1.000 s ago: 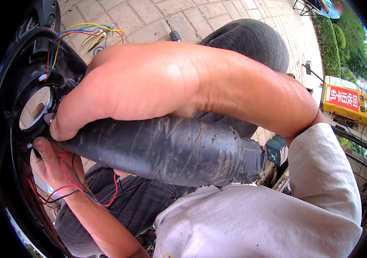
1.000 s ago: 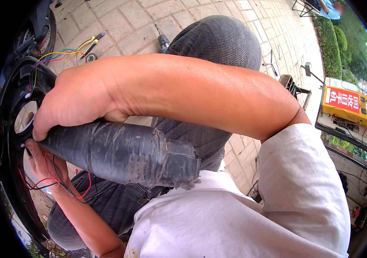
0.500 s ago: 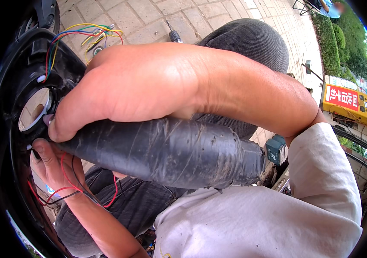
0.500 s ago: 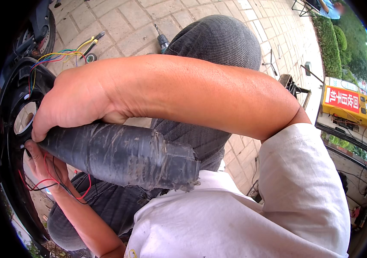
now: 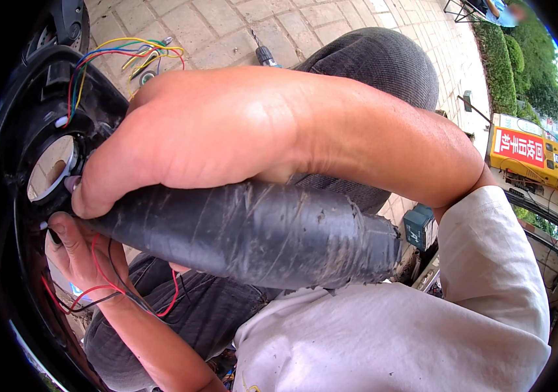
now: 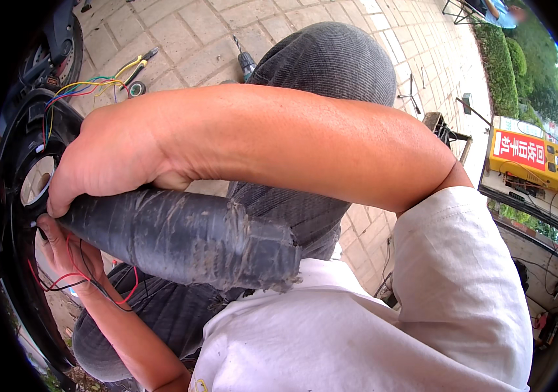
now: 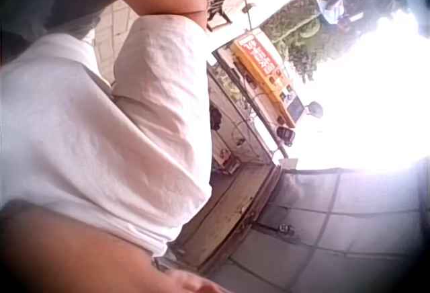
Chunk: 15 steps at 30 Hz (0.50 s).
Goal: The person is sitting on the ground repairing a scooter headlight assembly. They use a power drill to remove and install screws on the black plastic housing while manipulating internal wires.
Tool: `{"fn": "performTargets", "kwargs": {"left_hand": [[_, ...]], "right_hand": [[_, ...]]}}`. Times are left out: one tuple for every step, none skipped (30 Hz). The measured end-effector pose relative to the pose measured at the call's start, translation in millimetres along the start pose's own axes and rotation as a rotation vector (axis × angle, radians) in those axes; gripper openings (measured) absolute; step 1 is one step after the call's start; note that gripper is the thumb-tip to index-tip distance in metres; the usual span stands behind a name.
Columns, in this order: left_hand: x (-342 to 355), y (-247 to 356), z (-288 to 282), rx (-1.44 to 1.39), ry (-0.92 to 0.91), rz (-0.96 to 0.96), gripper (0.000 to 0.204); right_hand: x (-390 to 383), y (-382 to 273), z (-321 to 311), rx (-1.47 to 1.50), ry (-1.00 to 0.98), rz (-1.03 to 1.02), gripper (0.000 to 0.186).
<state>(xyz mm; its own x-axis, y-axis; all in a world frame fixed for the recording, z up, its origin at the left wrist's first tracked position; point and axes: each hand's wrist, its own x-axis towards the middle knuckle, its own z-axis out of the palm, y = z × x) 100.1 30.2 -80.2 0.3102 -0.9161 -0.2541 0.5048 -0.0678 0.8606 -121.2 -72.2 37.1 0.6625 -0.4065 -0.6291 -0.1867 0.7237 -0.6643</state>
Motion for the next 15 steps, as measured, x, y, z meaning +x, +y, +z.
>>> {"fn": "performTargets", "kwargs": {"left_hand": [[0, 0, -1, 0.007, -0.001, -0.004, 0.056], [0, 0, -2, 0.014, -0.002, -0.007, 0.056], [0, 0, -4, 0.028, 0.028, -0.017, 0.055], [0, 0, -5, 0.041, 0.058, -0.026, 0.055], [1, 0, -5, 0.045, 0.095, -0.035, 0.055], [2, -1, -6, 0.049, 0.132, -0.043, 0.055], [2, -1, -7, 0.084, 0.210, -0.052, 0.055], [3, -1, -7, 0.049, 0.196, -0.052, 0.055], [3, -2, -8, 0.045, 0.224, -0.050, 0.056], [4, -4, -9, 0.031, 0.270, -0.055, 0.056], [4, -3, -10, 0.044, 0.184, -0.037, 0.056], [4, -3, -11, 0.045, 0.115, -0.023, 0.057], [4, -3, -13, 0.043, 0.046, -0.011, 0.057], [4, -4, -14, 0.035, 0.069, -0.026, 0.058], [5, -4, -16, 0.027, 0.093, -0.039, 0.058]], "right_hand": [[4, 1, 1, 0.040, -0.013, 0.010, 0.032], [5, 1, 1, 0.059, -0.019, 0.013, 0.032], [6, 2, 1, 0.079, -0.025, 0.017, 0.032], [7, 2, 1, 0.079, -0.025, 0.014, 0.032], [6, 1, 1, 0.058, -0.009, 0.030, 0.032], [5, 1, 1, 0.061, -0.021, 0.015, 0.033], [2, 0, 0, 0.042, -0.015, 0.020, 0.033], [1, -1, 0, 0.021, -0.006, 0.025, 0.033], [-1, -2, 0, 0.000, 0.004, 0.031, 0.033], [-2, -2, -1, -0.020, 0.018, 0.040, 0.033], [-2, -2, -1, -0.021, 0.024, 0.041, 0.034], [-1, -2, 0, -0.022, 0.030, 0.042, 0.034], [1, -2, 0, -0.005, 0.029, 0.038, 0.034], [2, -2, 0, -0.003, 0.030, 0.036, 0.034], [3, -1, 0, -0.001, 0.032, 0.034, 0.034]]}}
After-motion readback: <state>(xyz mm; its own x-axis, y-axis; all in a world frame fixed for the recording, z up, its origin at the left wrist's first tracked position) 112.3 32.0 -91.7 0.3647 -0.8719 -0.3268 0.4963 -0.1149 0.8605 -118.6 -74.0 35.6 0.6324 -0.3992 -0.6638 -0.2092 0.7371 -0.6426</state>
